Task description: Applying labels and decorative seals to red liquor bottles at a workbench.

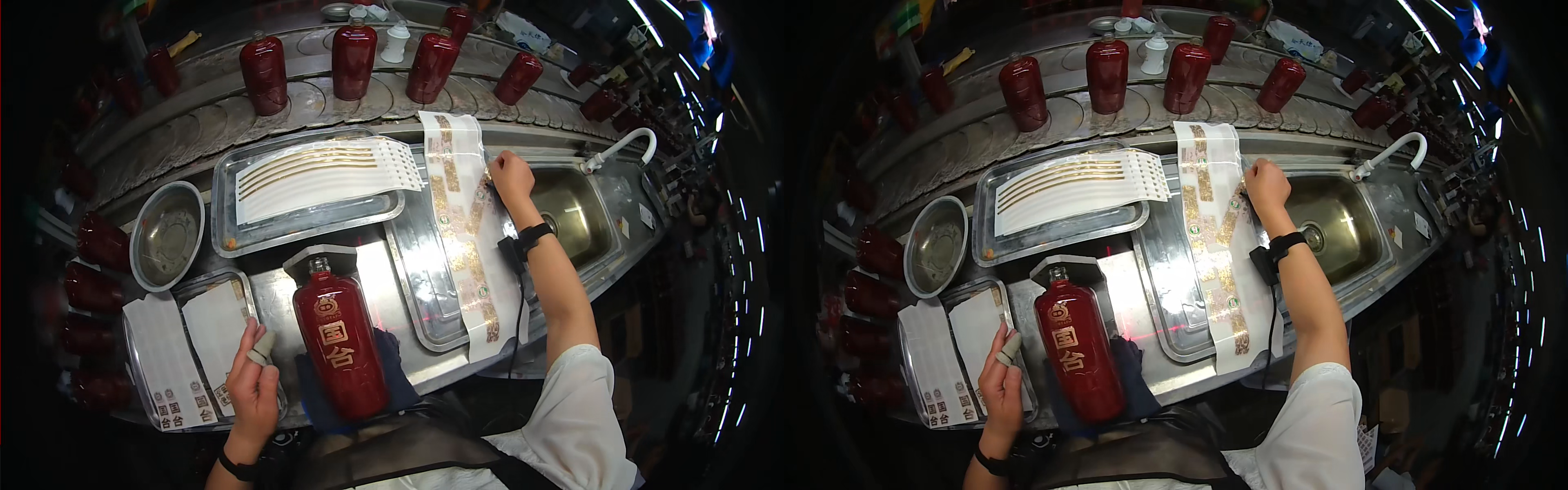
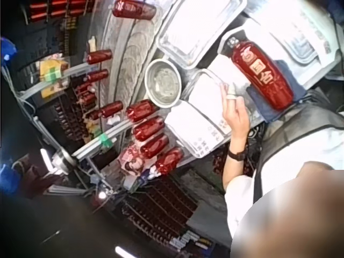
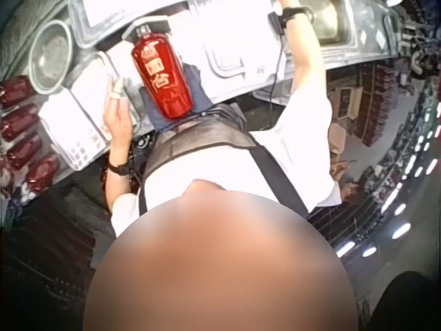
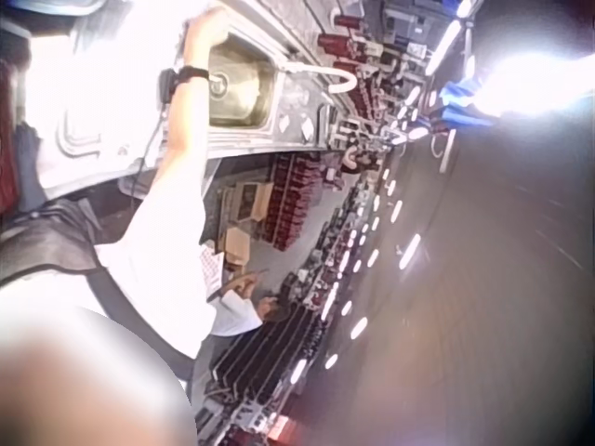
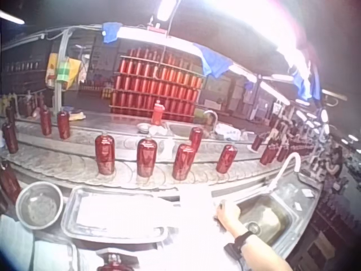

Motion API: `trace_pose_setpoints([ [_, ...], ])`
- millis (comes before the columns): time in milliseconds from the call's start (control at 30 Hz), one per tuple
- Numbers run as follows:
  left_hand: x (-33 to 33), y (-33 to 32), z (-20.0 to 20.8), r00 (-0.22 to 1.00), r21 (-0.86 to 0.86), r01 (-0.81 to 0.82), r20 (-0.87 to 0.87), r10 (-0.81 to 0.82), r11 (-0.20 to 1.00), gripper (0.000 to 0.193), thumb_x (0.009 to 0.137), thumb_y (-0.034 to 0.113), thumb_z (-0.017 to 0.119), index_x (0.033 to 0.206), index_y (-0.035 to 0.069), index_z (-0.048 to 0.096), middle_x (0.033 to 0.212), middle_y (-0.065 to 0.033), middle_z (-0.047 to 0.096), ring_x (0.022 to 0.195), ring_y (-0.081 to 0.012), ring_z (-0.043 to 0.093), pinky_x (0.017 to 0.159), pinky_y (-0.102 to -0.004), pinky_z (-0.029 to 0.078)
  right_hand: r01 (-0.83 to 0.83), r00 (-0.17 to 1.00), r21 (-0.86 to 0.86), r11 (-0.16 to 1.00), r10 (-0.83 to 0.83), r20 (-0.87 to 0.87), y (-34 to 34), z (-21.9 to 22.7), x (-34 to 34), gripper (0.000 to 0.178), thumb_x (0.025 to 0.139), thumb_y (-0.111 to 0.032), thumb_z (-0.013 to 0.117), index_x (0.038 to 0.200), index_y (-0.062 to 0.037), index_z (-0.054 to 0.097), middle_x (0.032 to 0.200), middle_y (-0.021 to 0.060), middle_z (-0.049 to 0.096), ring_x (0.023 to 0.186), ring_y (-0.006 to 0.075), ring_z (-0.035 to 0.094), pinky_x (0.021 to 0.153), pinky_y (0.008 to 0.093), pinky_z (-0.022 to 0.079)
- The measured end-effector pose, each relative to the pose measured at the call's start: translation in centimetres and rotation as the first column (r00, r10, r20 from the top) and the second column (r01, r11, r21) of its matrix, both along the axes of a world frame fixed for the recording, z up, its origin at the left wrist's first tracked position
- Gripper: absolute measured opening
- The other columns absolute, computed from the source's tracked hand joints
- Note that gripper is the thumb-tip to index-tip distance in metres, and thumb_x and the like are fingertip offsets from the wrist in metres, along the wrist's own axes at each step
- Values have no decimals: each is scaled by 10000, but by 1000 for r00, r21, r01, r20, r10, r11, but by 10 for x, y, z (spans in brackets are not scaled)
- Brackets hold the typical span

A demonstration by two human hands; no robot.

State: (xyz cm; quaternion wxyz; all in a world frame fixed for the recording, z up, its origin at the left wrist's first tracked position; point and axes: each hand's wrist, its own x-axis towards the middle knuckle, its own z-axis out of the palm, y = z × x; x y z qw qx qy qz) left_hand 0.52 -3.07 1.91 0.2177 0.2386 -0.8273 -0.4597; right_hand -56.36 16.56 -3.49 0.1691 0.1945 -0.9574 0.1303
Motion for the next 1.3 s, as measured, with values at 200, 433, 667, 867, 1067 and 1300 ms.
trace_pose_setpoints([
  [200, 2, -4, 11, 999, 38, -6, -40, 8, 999, 431, 974, 120, 505, 1336, -92, 604, 1476, -303, 508, 1338, -338, 556, 1113, -414, 416, -238, 970, -295, 925, 243, -19, 18, 63, 58, 183, 875, -244, 670, 905, -66, 698, 817, 149, 715, 730, 357, 680, 682, 435, 529],
  [433, -14, -1, 43, 996, 244, 77, -66, -62, 967, 476, 909, 39, 636, 1377, -35, 592, 976, -92, 715, 931, -168, 685, 882, -311, 536, -430, 836, -614, 662, 548, 6, 18, 177, 201, 93, 920, -90, 698, 926, 0, 676, 777, -7, 668, 730, 39, 611, 652, 219, 475],
  [667, -45, 13, 60, 911, 52, 273, -335, -240, 961, 883, 816, 75, 768, 1572, -10, 320, 1346, -141, 603, 1253, -235, 585, 1088, -355, 428, -371, 600, -850, 374, 795, 88, 5, 241, 315, 93, 955, -57, 675, 1014, 8, 644, 837, 4, 669, 742, 28, 607, 627, 173, 464],
  [867, -42, 29, 69, 920, 617, 359, -358, -157, 700, 652, 887, 39, 746, 1483, 20, 483, 1195, -33, 625, 1084, -125, 628, 956, -277, 496, -207, 590, -921, 330, 793, 152, -7, 232, 361, 137, 967, -143, 633, 1020, -19, 609, 787, -6, 603, 492, 14, 441, 458, 167, 324],
  [1067, 15, 20, 56, 989, 708, 126, -141, -37, 695, 577, 891, -3, 733, 1434, -4, 538, 968, 7, 626, 820, -90, 641, 724, -240, 546, -22, 381, -863, 506, 802, 460, 43, 166, 364, 104, 952, -80, 670, 1001, -11, 608, 852, 29, 671, 665, 31, 566, 600, 183, 452],
  [1300, 17, 17, 19, 993, 626, 77, -114, -6, 776, 550, 922, 8, 697, 1447, 10, 533, 964, 11, 665, 849, -46, 616, 750, -209, 498, -22, 450, -789, 613, 711, 540, 55, 88, 373, 75, 933, -35, 683, 967, -15, 619, 875, 13, 672, 784, 53, 631, 701, 206, 485],
])
